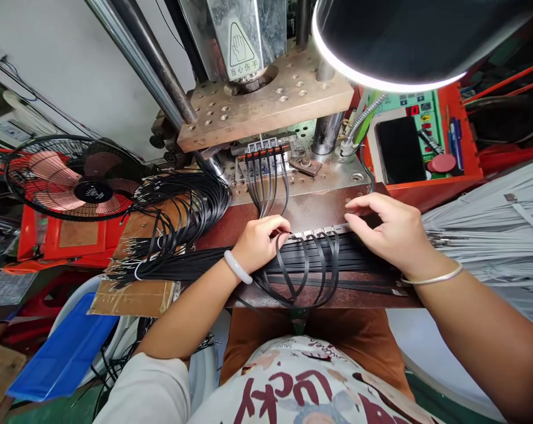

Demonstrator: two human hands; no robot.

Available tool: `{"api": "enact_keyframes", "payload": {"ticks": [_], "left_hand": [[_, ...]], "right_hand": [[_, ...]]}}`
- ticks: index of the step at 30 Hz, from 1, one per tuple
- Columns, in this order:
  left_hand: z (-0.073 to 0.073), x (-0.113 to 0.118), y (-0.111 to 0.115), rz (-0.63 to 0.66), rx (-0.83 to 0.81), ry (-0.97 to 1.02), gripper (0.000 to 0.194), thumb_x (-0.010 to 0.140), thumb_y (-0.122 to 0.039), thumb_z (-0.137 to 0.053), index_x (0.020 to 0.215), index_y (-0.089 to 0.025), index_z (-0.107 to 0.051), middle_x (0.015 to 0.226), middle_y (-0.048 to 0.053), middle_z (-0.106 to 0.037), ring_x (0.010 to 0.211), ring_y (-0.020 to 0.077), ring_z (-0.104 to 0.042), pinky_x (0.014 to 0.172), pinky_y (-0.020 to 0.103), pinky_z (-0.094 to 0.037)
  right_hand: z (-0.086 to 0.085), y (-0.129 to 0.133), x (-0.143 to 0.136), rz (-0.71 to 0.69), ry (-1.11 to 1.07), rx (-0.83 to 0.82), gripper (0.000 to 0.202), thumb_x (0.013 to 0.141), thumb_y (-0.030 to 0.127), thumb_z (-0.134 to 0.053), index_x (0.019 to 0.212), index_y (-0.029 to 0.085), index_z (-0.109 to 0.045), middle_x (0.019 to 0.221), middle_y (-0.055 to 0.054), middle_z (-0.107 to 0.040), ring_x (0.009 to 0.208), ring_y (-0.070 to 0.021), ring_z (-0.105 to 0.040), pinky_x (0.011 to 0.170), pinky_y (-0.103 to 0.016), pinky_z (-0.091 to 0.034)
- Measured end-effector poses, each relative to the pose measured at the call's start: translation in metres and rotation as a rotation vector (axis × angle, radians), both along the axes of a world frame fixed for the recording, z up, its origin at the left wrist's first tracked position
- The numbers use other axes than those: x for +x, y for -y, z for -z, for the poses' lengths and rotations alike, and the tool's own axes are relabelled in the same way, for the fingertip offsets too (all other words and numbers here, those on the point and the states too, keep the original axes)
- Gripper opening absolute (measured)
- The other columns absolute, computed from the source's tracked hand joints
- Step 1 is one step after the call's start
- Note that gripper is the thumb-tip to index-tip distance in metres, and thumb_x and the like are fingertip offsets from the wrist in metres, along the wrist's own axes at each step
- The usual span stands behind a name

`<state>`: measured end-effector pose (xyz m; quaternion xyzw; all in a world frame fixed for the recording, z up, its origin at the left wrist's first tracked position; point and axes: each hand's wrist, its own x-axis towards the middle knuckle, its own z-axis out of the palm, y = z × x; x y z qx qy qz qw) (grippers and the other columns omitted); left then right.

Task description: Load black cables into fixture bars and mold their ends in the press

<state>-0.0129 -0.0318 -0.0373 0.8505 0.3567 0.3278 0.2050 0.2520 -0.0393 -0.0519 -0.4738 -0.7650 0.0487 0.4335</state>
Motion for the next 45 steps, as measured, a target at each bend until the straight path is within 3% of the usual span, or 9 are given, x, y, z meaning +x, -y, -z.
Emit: {"api": "enact_keyframes", "payload": {"ticks": [9, 17, 22, 25, 29, 34, 38, 42, 45], "left_hand": [[-0.004, -0.003, 0.006, 0.045, 0.308, -0.174, 0.014, 0.088, -0.009, -0.049, 0.085, -0.015, -0.061, 0.080, 0.005, -0.068, 0.075, 0.0161, -0.063, 0.073, 0.028, -0.052], [-0.009, -0.001, 0.011, 0.095, 0.377, -0.345, 0.020, 0.091, -0.009, -0.043, 0.083, -0.013, -0.061, 0.080, 0.008, -0.069, 0.080, 0.0184, -0.065, 0.077, 0.031, -0.055], [-0.005, -0.003, 0.009, 0.171, 0.323, -0.311, 0.018, 0.091, -0.010, -0.046, 0.095, -0.013, -0.063, 0.086, 0.008, -0.071, 0.085, 0.0189, -0.068, 0.078, 0.031, -0.057], [-0.006, -0.008, 0.006, 0.110, 0.241, -0.200, 0.028, 0.089, -0.007, -0.047, 0.114, -0.014, -0.059, 0.106, 0.009, -0.070, 0.100, 0.0180, -0.067, 0.090, 0.032, -0.056], [-0.008, -0.019, 0.001, -0.177, 0.233, 0.045, 0.033, 0.087, -0.006, -0.049, 0.117, -0.017, -0.058, 0.107, 0.006, -0.069, 0.097, 0.0153, -0.068, 0.090, 0.030, -0.057], [-0.007, -0.028, -0.002, -0.307, 0.208, 0.172, 0.026, 0.088, -0.013, -0.054, 0.113, -0.017, -0.058, 0.099, 0.004, -0.071, 0.086, 0.0136, -0.070, 0.081, 0.027, -0.059], [-0.008, -0.029, -0.001, -0.325, 0.214, 0.208, 0.024, 0.089, -0.016, -0.055, 0.112, -0.017, -0.059, 0.099, 0.004, -0.071, 0.087, 0.0141, -0.070, 0.082, 0.028, -0.059], [-0.011, -0.030, -0.001, -0.332, 0.227, 0.186, 0.022, 0.089, -0.019, -0.055, 0.111, -0.017, -0.059, 0.098, 0.004, -0.072, 0.085, 0.0141, -0.070, 0.081, 0.028, -0.059], [-0.011, -0.029, -0.003, -0.317, 0.217, 0.195, 0.021, 0.089, -0.018, -0.054, 0.110, -0.017, -0.060, 0.098, 0.004, -0.072, 0.085, 0.0138, -0.070, 0.081, 0.027, -0.059]], "right_hand": [[-0.002, 0.000, 0.000, 0.015, 0.000, 0.012, 0.006, 0.084, 0.018, -0.060, 0.089, 0.020, -0.061, 0.081, -0.004, -0.067, 0.072, -0.0200, -0.064, 0.068, -0.034, -0.054], [-0.002, 0.002, -0.004, 0.032, -0.036, -0.039, 0.005, 0.083, 0.020, -0.060, 0.086, 0.021, -0.063, 0.079, -0.004, -0.067, 0.070, -0.0199, -0.063, 0.067, -0.034, -0.053], [-0.016, -0.003, 0.022, 0.199, -0.065, -0.170, 0.007, 0.082, 0.024, -0.057, 0.084, 0.022, -0.064, 0.081, -0.004, -0.069, 0.070, -0.0208, -0.063, 0.066, -0.034, -0.050], [-0.027, -0.013, 0.054, 0.075, 0.239, -0.399, 0.007, 0.076, 0.023, -0.055, 0.078, 0.022, -0.061, 0.076, -0.003, -0.066, 0.065, -0.0197, -0.060, 0.060, -0.032, -0.046], [-0.031, -0.019, 0.073, -0.147, 0.700, -0.580, 0.008, 0.072, 0.020, -0.052, 0.078, 0.020, -0.057, 0.076, -0.004, -0.064, 0.064, -0.0183, -0.058, 0.058, -0.029, -0.042], [-0.032, -0.012, 0.056, -0.109, 1.023, -0.271, 0.011, 0.072, 0.013, -0.051, 0.065, 0.020, -0.054, 0.067, -0.010, -0.063, 0.067, -0.0243, -0.058, 0.058, -0.033, -0.038], [-0.036, -0.006, 0.037, 0.059, 0.779, -0.154, 0.008, 0.076, 0.019, -0.053, 0.070, 0.021, -0.058, 0.059, -0.007, -0.061, 0.056, -0.0227, -0.056, 0.050, -0.033, -0.034], [-0.032, -0.001, 0.020, -0.175, 0.284, -0.229, 0.013, 0.084, 0.025, -0.052, 0.079, 0.024, -0.064, 0.075, -0.002, -0.068, 0.068, -0.0186, -0.063, 0.064, -0.031, -0.049], [-0.029, 0.000, 0.011, -0.226, 0.272, -0.189, 0.015, 0.087, 0.022, -0.052, 0.079, 0.023, -0.064, 0.078, -0.004, -0.067, 0.075, -0.0196, -0.063, 0.070, -0.033, -0.050]]}}
